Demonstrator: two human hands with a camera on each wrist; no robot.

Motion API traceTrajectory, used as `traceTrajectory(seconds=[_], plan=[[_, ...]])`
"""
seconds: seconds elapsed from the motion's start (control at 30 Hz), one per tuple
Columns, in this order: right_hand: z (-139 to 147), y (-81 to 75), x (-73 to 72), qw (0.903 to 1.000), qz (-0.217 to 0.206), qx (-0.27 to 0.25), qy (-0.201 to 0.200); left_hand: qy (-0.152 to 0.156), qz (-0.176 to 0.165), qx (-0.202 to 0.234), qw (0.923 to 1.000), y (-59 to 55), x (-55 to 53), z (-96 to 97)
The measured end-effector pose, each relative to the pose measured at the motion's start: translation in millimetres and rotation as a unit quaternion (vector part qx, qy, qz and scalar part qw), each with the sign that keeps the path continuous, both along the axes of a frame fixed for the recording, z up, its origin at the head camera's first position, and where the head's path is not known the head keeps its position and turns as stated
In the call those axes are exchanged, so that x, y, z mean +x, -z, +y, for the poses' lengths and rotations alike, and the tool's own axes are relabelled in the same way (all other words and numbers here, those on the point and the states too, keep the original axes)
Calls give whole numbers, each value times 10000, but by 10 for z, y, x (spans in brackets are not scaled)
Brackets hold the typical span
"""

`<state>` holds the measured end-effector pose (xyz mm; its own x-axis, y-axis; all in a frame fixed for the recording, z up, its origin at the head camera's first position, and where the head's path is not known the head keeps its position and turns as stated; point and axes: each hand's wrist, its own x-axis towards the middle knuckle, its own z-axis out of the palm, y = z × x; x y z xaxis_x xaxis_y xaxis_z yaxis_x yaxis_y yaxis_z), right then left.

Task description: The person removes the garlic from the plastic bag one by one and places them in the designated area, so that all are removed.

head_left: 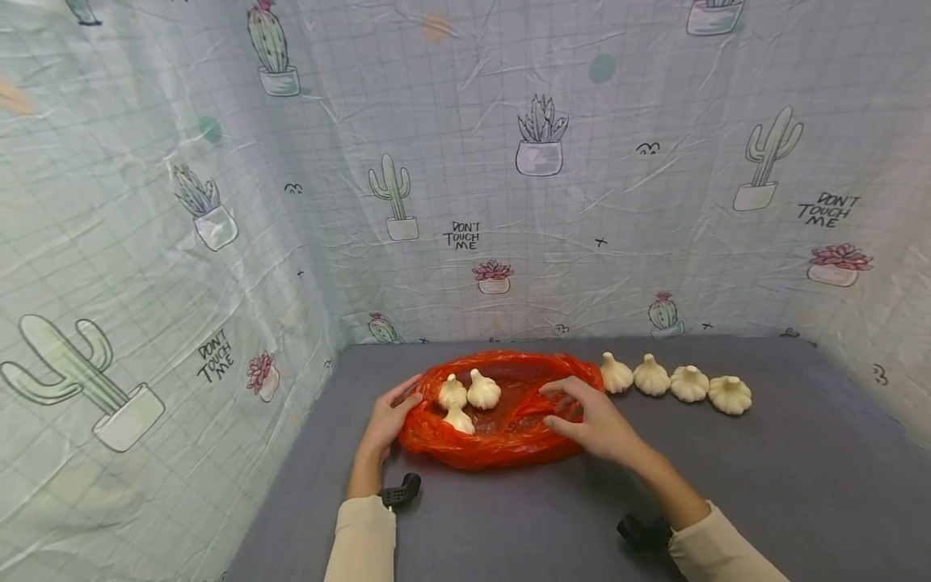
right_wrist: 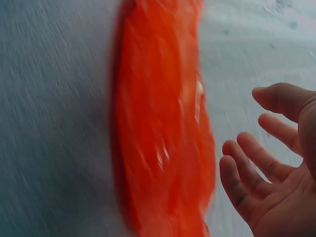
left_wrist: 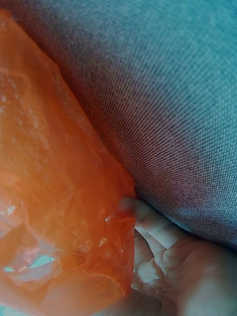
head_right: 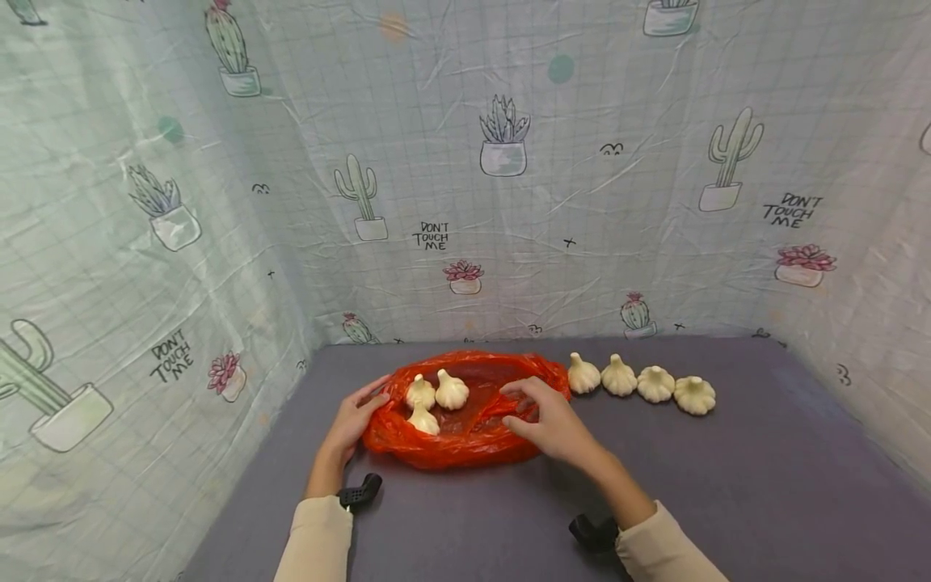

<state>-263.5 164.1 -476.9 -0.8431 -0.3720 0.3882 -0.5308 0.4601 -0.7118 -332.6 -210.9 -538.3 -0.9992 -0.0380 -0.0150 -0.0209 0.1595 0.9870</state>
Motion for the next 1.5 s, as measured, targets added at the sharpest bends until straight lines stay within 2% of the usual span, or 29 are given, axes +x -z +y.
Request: traceTrajectory(seconds=[0.13, 0.3, 0.5, 0.77, 1.07, 1.33, 1.5], plan=[[-166, 39, 20, 9999, -38, 108, 32, 11, 1, 12, 10000, 4, -6, 10], [-338, 30, -39, 9999, -169, 21, -4, 30, -2, 32, 10000, 14, -15, 15], [-495, 33, -186, 9980, -615, -177, 13, 87, 10, 21, 10000, 17, -20, 20], [-718, 49, -399, 9919, -1138, -497, 253, 127, 38, 65, 9999, -51, -36, 58], [-929, 166, -594, 9882, -1328, -341, 682, 147, -22, 67, 9999, -38, -25, 34], [-1042, 237, -704, 9878, -1455, -205, 525, -27, 33, -34, 10000, 19, 8, -44], [-1037, 266, -738, 9855, -1534, -163, 702, 81, 126, -96, 9998, 20, -4, -30]])
